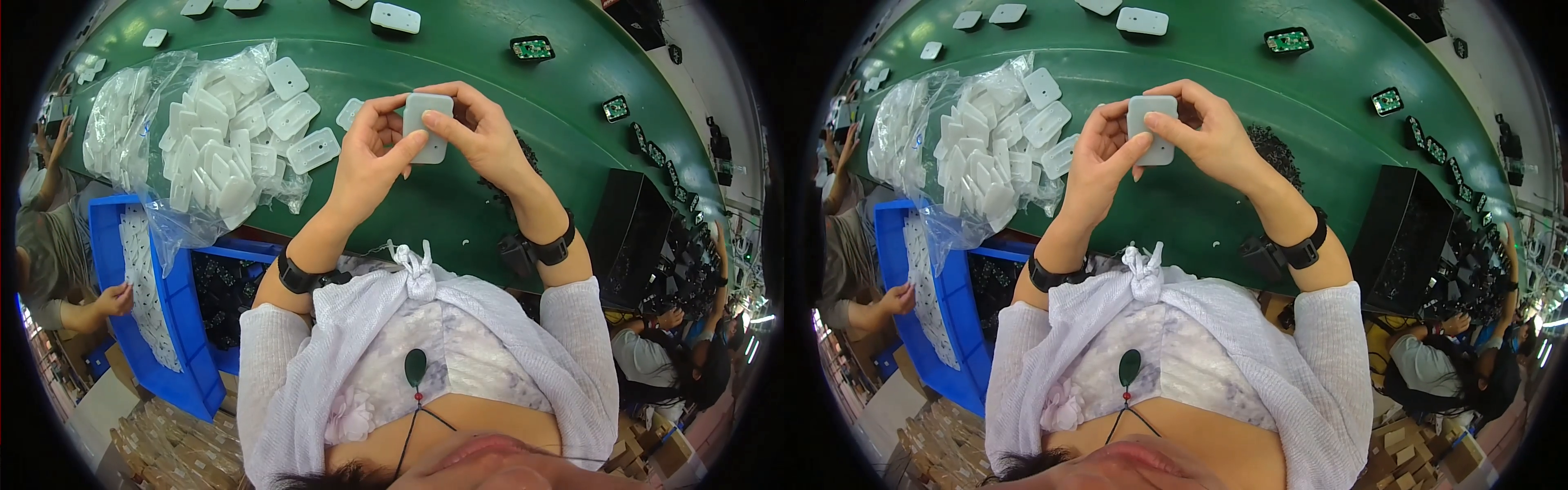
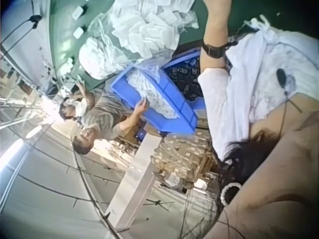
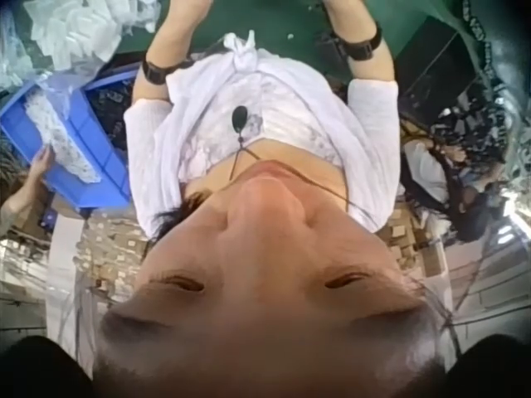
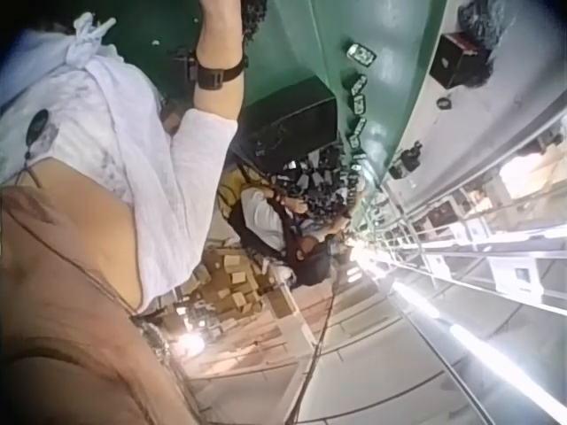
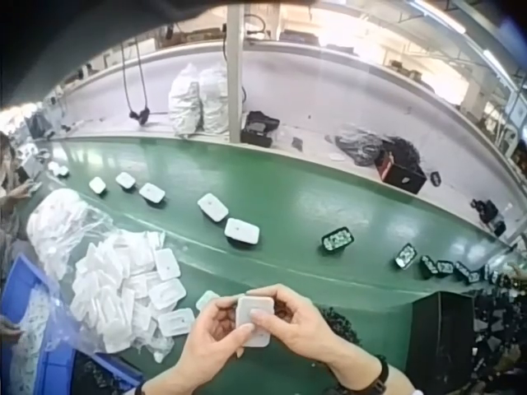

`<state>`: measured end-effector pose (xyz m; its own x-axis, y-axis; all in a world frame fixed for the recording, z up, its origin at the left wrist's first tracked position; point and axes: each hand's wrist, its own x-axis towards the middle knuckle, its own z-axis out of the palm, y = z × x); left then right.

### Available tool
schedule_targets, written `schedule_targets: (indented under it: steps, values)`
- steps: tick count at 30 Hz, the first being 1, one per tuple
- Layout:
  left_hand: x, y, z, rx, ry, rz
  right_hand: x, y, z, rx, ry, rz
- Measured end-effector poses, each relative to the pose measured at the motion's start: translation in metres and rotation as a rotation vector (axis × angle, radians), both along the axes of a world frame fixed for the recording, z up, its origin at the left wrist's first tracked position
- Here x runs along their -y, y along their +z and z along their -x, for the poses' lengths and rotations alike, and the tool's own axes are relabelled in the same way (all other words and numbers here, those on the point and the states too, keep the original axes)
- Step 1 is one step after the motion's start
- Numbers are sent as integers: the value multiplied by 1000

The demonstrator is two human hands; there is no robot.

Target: Assembling small electronic components on a factory production line.

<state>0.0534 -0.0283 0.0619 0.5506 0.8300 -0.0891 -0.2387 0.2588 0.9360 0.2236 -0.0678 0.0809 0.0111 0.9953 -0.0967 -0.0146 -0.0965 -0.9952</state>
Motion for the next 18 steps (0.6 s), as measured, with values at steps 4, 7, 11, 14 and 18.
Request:
schedule_targets:
  steps: [4,7,11,14,18]
  values:
    - [1,-2,2,-22,-14,-97,2,1,-2,22,21,-29]
    - [-1,-9,0,-69,111,-400,4,4,-1,39,41,-103]
    - [-12,-13,9,-437,257,-1202,13,9,-4,188,85,-211]
    - [-8,-19,11,-502,131,-1312,19,2,-2,364,73,-209]
    - [0,-13,13,-382,158,-1065,27,-8,0,-126,-21,-26]
